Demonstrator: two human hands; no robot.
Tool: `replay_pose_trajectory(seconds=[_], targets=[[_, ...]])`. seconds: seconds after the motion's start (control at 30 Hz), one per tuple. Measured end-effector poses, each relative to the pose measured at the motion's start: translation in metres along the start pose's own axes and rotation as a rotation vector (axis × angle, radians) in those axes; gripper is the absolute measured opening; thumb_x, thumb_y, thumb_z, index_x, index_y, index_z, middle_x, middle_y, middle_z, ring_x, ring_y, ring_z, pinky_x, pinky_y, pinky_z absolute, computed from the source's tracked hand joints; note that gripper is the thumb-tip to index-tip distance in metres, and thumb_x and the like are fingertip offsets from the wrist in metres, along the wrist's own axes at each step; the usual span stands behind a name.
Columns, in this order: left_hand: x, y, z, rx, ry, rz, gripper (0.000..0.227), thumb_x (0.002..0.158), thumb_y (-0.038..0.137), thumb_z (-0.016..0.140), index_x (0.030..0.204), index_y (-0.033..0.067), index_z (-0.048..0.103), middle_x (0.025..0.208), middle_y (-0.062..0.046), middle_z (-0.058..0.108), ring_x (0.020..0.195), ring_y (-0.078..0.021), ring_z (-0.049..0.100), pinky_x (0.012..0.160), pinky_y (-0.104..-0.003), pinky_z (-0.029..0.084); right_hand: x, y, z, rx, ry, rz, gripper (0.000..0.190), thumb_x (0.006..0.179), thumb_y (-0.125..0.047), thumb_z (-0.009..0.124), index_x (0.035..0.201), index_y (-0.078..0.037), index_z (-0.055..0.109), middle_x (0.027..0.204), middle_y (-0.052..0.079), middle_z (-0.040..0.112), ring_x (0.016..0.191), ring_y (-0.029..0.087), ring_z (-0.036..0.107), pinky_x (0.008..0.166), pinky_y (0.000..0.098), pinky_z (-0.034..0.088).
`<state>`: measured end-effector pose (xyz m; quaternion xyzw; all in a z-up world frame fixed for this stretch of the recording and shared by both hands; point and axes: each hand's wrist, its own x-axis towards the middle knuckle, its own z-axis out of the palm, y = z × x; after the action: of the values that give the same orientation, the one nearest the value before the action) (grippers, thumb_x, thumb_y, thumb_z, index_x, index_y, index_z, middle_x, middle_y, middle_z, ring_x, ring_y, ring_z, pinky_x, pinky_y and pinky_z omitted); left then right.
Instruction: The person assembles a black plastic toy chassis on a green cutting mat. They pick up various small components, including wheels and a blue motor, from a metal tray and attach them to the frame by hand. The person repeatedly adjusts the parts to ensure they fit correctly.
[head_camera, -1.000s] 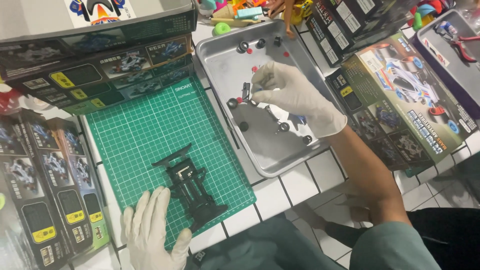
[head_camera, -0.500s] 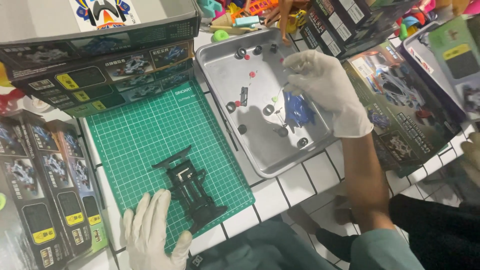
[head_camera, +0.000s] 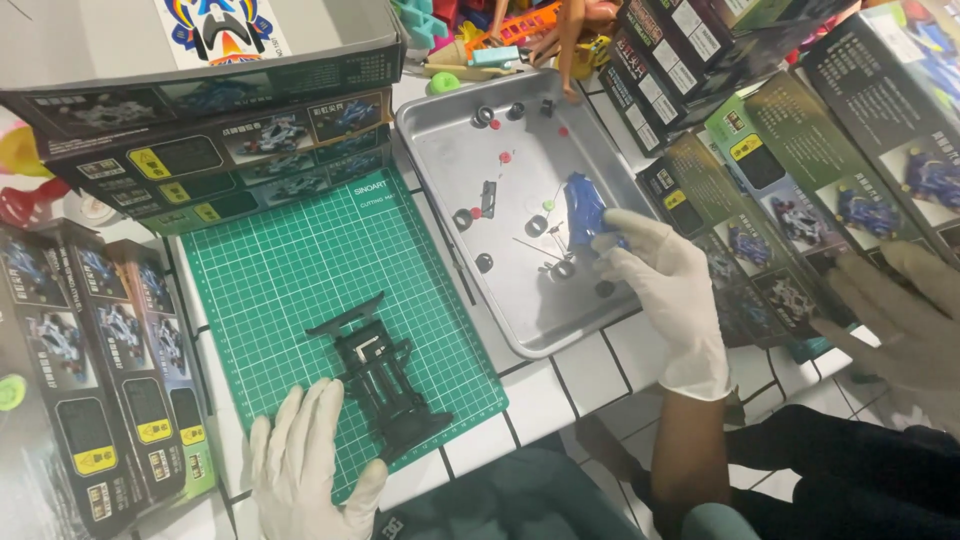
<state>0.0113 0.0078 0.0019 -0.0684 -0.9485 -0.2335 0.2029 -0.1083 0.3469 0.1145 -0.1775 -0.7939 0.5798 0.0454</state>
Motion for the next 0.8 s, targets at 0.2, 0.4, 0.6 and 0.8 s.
replay_pose_trajectory(seconds=[0.2,0.4,0.6,0.8], targets=[[0.001,0.008,-0.003,0.012,-0.005,-0.029,0.086,0.097,0.067,0.023,0.147,0.0064,0.057,0.146,-0.011,0.064,0.143,-0.0347,0.055,0.124,-0.057,0.036,-0.009,0.012,-0.006,0.119,0.239,-0.041,0.016,0.096,0.003,0.065,0.109,0.000,0.074,0.091,0.015,0.074,0.072,0.020,0.074,0.066,0.0246,0.064],[0.001,0.013,-0.002,0.015,-0.060,-0.106,0.091,0.096,0.071,0.018,0.150,0.0071,0.055,0.148,-0.010,0.062,0.145,-0.0370,0.052,0.126,-0.059,0.032,-0.010,0.014,-0.005,0.172,0.218,-0.006,0.025,0.093,0.001,0.063,0.115,-0.005,0.073,0.099,0.012,0.075,0.092,0.018,0.075,0.083,0.0306,0.066],[0.000,0.013,-0.002,0.057,-0.088,-0.087,0.088,0.098,0.068,0.022,0.151,0.0058,0.053,0.151,-0.012,0.060,0.146,-0.0379,0.051,0.126,-0.059,0.031,-0.004,0.039,-0.009,0.261,0.294,-0.067,0.023,0.096,0.000,0.062,0.115,-0.010,0.071,0.103,0.009,0.074,0.086,0.017,0.075,0.074,0.0255,0.062],[0.005,0.018,-0.006,0.090,0.004,0.017,0.080,0.100,0.061,0.031,0.145,-0.0007,0.057,0.144,-0.017,0.065,0.139,-0.0396,0.057,0.123,-0.059,0.036,-0.001,0.040,-0.009,0.182,0.360,-0.044,0.016,0.095,-0.004,0.072,0.109,-0.011,0.071,0.104,0.002,0.071,0.088,0.009,0.070,0.078,0.0171,0.058]])
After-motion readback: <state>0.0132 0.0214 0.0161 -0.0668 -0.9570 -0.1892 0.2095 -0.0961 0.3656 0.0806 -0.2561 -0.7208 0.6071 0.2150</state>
